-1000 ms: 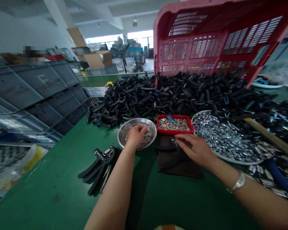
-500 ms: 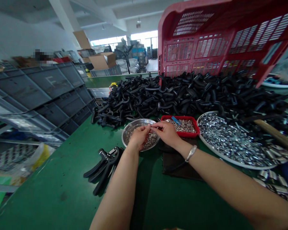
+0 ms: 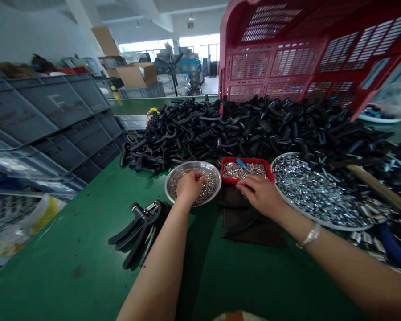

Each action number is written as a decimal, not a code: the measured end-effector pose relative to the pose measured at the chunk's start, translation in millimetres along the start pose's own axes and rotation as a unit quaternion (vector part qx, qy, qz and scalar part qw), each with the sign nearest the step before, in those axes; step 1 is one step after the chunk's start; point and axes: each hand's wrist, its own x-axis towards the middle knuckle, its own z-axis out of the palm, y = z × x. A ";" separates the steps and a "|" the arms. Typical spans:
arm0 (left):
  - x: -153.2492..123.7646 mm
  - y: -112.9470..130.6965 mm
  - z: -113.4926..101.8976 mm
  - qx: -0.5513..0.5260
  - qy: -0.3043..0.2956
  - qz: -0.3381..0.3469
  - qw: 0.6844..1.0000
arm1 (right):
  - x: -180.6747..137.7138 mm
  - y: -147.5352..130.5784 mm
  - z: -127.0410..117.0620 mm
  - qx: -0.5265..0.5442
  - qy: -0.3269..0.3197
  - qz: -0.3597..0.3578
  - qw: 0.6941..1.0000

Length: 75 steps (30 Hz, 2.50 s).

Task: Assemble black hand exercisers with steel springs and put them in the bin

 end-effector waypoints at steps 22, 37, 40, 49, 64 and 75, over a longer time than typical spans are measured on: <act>-50.6 44.7 35.8 0.059 -0.138 0.209 0.966 | -65.5 -1.7 -4.0 -0.226 -0.078 0.033 0.970; -59.8 43.5 44.1 0.163 -0.143 0.224 0.950 | -48.5 -1.3 -11.8 -0.186 -0.170 0.054 0.966; -59.5 42.6 45.4 0.154 -0.140 0.227 0.951 | -44.9 2.8 -15.9 -0.185 -0.195 0.019 0.963; -58.8 40.5 47.3 0.151 -0.122 0.236 0.952 | -18.0 5.5 -28.0 -0.210 -0.298 -0.033 0.930; -61.0 40.0 48.5 0.141 -0.118 0.249 0.951 | -17.0 -4.1 -26.4 -0.172 -0.260 0.093 0.946; -67.7 45.3 64.6 0.177 -0.103 0.308 0.929 | -100.0 13.7 -21.8 -0.015 -0.111 0.096 0.989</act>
